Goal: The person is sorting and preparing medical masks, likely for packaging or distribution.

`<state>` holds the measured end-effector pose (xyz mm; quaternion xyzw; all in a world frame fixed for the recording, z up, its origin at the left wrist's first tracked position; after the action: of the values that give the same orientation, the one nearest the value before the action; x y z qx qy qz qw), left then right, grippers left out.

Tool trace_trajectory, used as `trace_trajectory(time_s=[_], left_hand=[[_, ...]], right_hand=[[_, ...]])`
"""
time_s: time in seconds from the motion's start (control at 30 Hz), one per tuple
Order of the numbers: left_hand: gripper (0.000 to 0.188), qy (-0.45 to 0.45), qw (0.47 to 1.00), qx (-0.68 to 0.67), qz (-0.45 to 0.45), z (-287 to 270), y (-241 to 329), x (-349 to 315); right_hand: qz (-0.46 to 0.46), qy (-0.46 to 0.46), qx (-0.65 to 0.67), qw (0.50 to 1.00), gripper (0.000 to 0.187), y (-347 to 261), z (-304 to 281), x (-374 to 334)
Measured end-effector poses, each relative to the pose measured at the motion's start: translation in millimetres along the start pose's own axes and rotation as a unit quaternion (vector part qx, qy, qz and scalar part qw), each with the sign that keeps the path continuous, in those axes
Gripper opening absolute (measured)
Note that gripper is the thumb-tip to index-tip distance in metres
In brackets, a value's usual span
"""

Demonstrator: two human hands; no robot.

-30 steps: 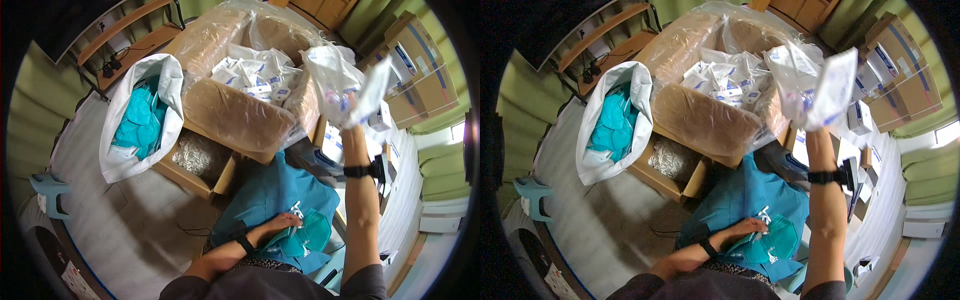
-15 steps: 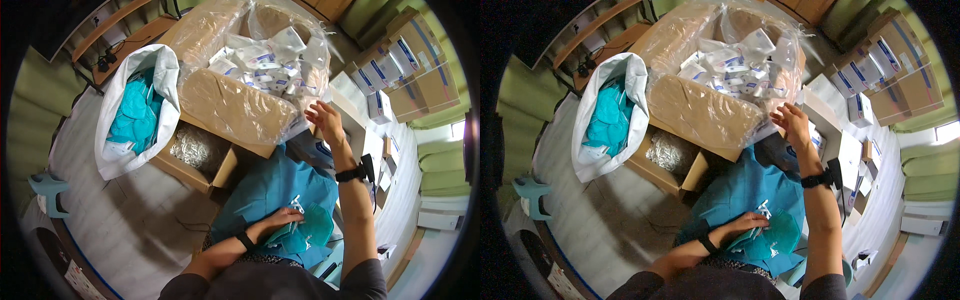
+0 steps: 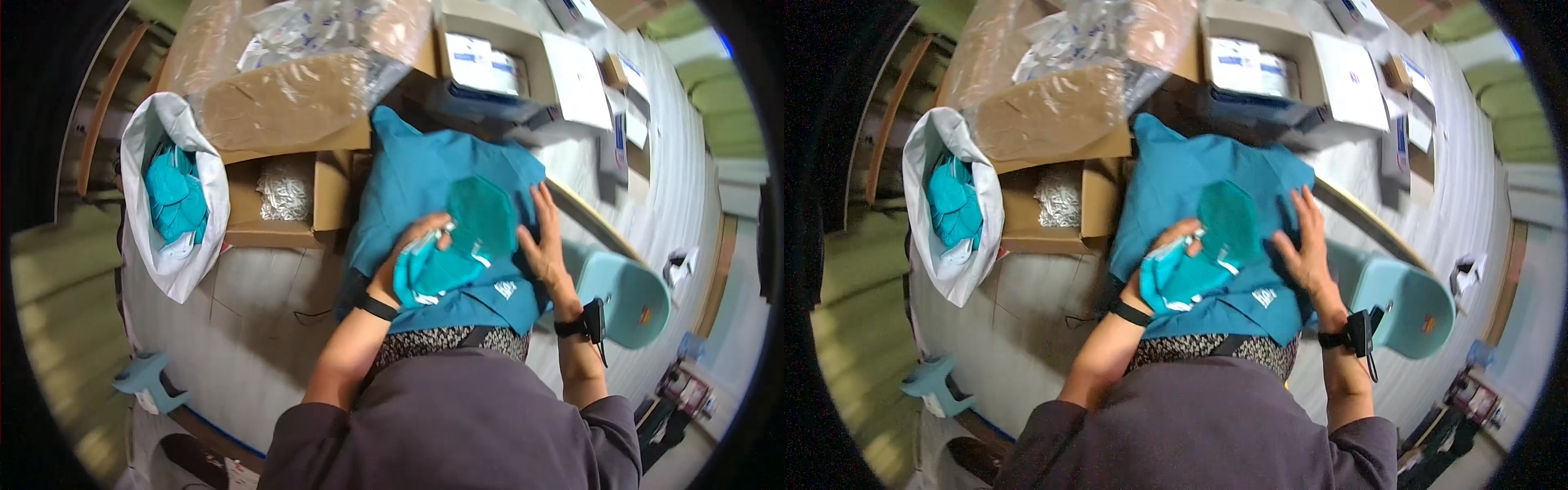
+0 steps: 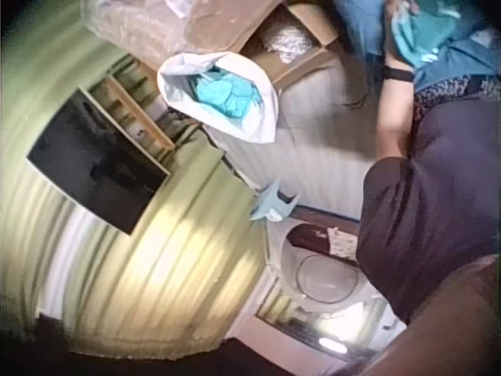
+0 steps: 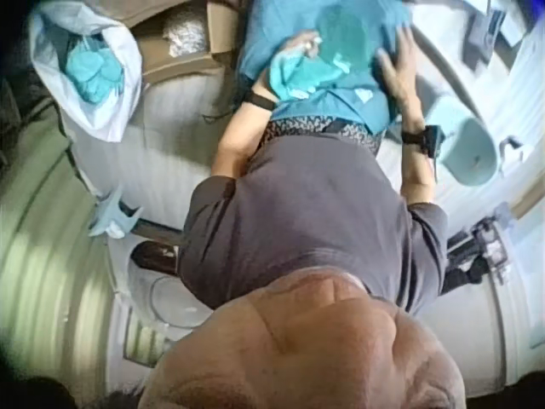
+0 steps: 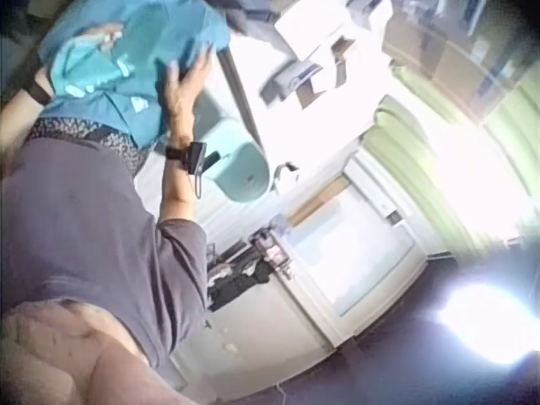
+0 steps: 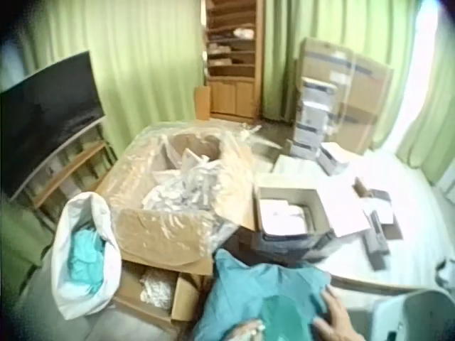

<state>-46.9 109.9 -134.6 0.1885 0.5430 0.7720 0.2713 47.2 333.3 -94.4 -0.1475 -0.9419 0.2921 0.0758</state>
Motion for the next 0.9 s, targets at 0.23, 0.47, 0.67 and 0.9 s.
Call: trace_trajectory(time_s=[0.23, 0.47, 0.67, 0.9], left_hand=[[0.04, 0.034, 0.655, -0.622, -0.426, 50, 0, -47], [0.034, 0.195, 0.615, -0.609, -0.461, 30, -18, -124], [0.034, 0.167, 0.707, -0.532, -0.434, 17, -21, -116], [0.03, 0.172, 0.867, -0.281, -0.372, 15, 5, -73]], right_hand=[[0.003, -0.113, -0.015, 0.993, 0.058, -36, 1, -154], [0.132, -0.171, 0.109, 0.97, 0.027, -16, -7, -221], [0.205, -0.26, -0.002, 0.944, 0.035, 60, 14, -198], [0.159, -0.048, 0.347, 0.923, 0.033, -6, -39, -82]])
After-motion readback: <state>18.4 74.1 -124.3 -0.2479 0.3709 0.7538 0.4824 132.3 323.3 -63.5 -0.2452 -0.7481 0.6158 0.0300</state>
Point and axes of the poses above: each hand's wrist, its own x-axis towards the middle knuckle, its own z-axis out of the palm, y = z × x, the point moved 9 cm from there along x, towards the middle knuckle, and after that the axes turned 10 degrees about -x, right-handed, at the moved point
